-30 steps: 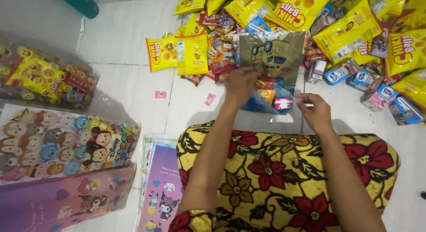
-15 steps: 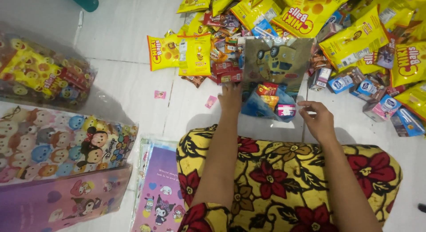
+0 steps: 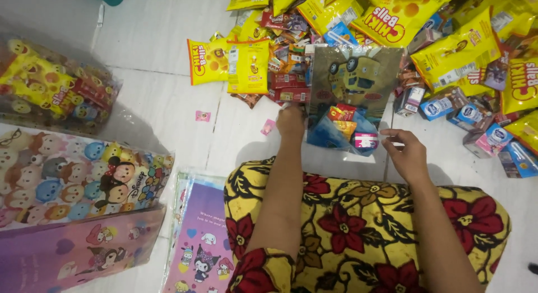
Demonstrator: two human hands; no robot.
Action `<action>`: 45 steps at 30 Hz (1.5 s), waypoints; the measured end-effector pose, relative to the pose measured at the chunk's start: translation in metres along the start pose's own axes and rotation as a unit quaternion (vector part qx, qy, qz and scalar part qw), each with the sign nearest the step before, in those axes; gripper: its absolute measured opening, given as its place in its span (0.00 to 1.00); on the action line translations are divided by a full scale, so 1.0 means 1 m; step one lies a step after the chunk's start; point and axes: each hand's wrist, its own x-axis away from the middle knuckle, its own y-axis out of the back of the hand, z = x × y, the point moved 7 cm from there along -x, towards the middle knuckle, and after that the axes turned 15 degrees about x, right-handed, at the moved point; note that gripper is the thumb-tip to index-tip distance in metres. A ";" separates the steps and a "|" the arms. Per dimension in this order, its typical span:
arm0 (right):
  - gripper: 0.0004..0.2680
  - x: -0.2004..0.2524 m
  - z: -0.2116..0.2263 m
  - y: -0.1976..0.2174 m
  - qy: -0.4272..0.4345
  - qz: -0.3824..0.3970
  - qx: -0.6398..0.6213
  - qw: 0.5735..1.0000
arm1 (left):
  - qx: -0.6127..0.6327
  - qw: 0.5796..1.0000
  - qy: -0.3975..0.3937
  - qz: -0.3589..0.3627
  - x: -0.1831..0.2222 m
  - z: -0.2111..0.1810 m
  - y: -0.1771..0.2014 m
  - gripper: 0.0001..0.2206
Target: The person is sorting and packing small snack bags and sticker sheets into larger clear plastic bags on the floor.
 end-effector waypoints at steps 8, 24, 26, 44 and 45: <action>0.07 0.002 0.001 0.003 0.002 -0.001 -0.001 1.000 | 0.047 0.986 0.018 0.158 0.002 -0.013 0.022 0.18; 0.08 0.000 -0.010 0.002 0.015 -0.004 -0.013 1.000 | 0.177 0.947 0.269 -0.002 -0.004 0.043 0.049 0.06; 0.08 0.004 -0.006 0.005 0.018 -0.006 -0.016 1.000 | 0.156 0.927 0.341 -0.024 0.004 0.060 0.055 0.05; 0.08 0.005 0.006 0.011 0.003 -0.005 -0.046 0.999 | 0.156 0.936 0.315 0.029 0.015 0.093 0.007 0.03; 0.09 0.005 0.005 0.011 0.008 -0.007 -0.045 0.999 | 0.153 0.947 0.281 0.023 0.009 0.102 -0.005 0.05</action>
